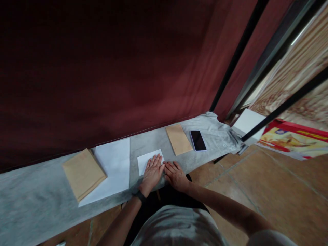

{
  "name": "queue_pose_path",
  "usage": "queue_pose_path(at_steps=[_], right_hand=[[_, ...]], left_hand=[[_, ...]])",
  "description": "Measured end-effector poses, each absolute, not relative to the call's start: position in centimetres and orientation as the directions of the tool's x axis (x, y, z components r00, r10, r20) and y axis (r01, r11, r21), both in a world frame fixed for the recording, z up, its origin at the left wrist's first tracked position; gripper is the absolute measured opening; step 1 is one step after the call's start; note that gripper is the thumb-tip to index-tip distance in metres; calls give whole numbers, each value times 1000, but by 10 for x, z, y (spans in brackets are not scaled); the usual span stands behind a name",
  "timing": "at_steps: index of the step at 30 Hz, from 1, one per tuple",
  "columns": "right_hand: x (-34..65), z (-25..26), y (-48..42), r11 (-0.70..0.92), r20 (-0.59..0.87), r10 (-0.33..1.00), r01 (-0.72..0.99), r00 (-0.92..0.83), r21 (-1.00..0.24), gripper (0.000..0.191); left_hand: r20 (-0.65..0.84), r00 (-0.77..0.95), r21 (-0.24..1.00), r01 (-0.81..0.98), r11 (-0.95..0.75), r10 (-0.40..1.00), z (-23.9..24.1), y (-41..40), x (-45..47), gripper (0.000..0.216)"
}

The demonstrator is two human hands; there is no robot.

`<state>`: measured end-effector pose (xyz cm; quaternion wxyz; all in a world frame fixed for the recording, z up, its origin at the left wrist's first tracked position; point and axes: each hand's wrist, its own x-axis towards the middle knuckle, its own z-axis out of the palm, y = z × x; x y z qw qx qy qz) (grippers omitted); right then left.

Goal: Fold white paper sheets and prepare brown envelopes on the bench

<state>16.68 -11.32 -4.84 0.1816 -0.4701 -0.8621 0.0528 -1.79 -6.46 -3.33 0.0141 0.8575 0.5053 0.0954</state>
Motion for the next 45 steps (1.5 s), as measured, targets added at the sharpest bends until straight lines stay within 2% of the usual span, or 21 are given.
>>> queue_pose_path(at_steps=[6,10,21,29,37,39,45], right_hand=[[174,-37,-107,582,203,813,768,-546,-265,50],[176,-39,-105,594,198,805,760,-560,-265,51],[172,-49,-114,580,283,808,779,-516,-237,51],[171,-49,-116,592,295,798,776,-526,-218,51],[170,-49,-117,587,308,800,778,-515,-223,51],[171,-49,-116,580,305,806,778,-507,-241,49],[159,-45,-105,557,347,824,756,-449,-344,46]], left_hand=[[231,448,66,879,-473,864,-37,-52,-10,53],[225,444,49,884,-465,867,-38,-47,-7,55],[285,329,103,923,-370,900,-50,-37,-12,55],[235,212,117,963,-244,949,-58,-52,-37,65],[255,107,126,982,-143,961,-56,-76,-63,68],[259,128,121,979,-163,958,-51,-85,-62,64],[245,365,120,908,-402,898,-45,-116,-45,58]])
